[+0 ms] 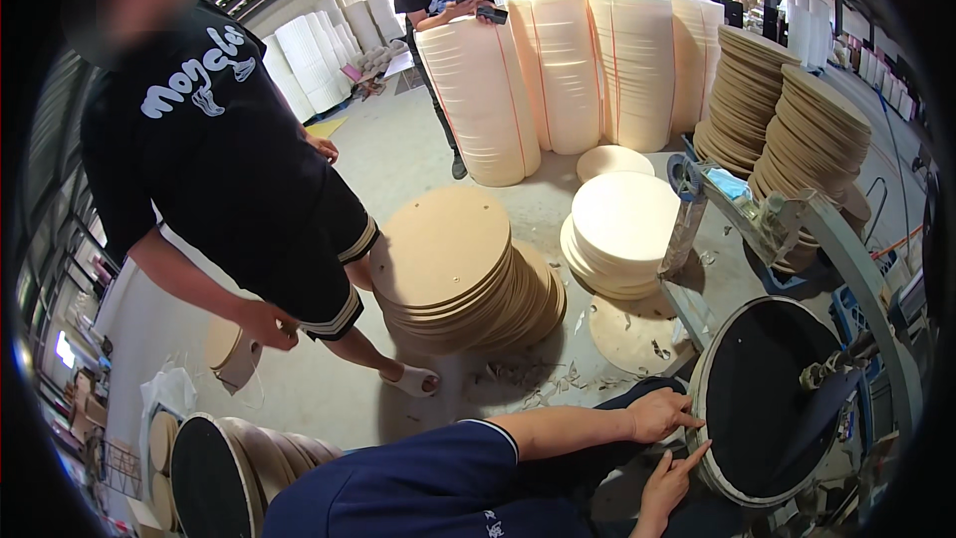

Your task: The person is using a pneumatic stapler to attach a circular black fabric cover to a wooden seat base mounted on a rotating assembly jig.

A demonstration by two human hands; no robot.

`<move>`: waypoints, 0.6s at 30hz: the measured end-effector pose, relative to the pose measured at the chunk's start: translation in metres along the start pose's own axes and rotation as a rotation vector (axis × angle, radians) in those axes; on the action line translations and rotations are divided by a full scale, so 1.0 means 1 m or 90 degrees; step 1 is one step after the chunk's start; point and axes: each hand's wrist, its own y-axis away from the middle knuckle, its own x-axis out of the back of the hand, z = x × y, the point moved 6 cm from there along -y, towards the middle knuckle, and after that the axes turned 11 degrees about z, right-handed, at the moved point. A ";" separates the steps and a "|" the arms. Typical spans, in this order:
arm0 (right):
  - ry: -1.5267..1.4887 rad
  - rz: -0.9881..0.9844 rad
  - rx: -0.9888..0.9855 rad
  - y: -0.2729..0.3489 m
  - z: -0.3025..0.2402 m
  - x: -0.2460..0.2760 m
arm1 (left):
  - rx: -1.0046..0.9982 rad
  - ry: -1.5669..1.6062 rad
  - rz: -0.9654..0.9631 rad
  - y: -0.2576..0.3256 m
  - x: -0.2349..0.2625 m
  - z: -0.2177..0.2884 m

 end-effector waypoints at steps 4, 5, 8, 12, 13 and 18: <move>0.007 -0.002 -0.006 0.000 -0.002 0.001 | 0.003 -0.006 -0.016 0.000 -0.001 -0.001; 0.007 -0.002 -0.006 0.000 -0.002 0.001 | 0.002 -0.006 -0.017 0.000 -0.001 -0.001; 0.008 -0.006 -0.008 0.000 -0.002 0.002 | 0.003 -0.007 -0.027 -0.001 -0.001 0.000; 0.012 -0.007 -0.007 0.001 0.001 0.003 | 0.000 -0.006 -0.034 -0.002 0.001 0.003; 0.011 -0.010 -0.004 0.001 0.002 0.003 | 0.000 -0.005 -0.037 -0.002 0.001 0.003; 0.013 -0.006 -0.002 0.003 0.003 0.003 | -0.011 0.010 -0.035 -0.001 -0.001 0.002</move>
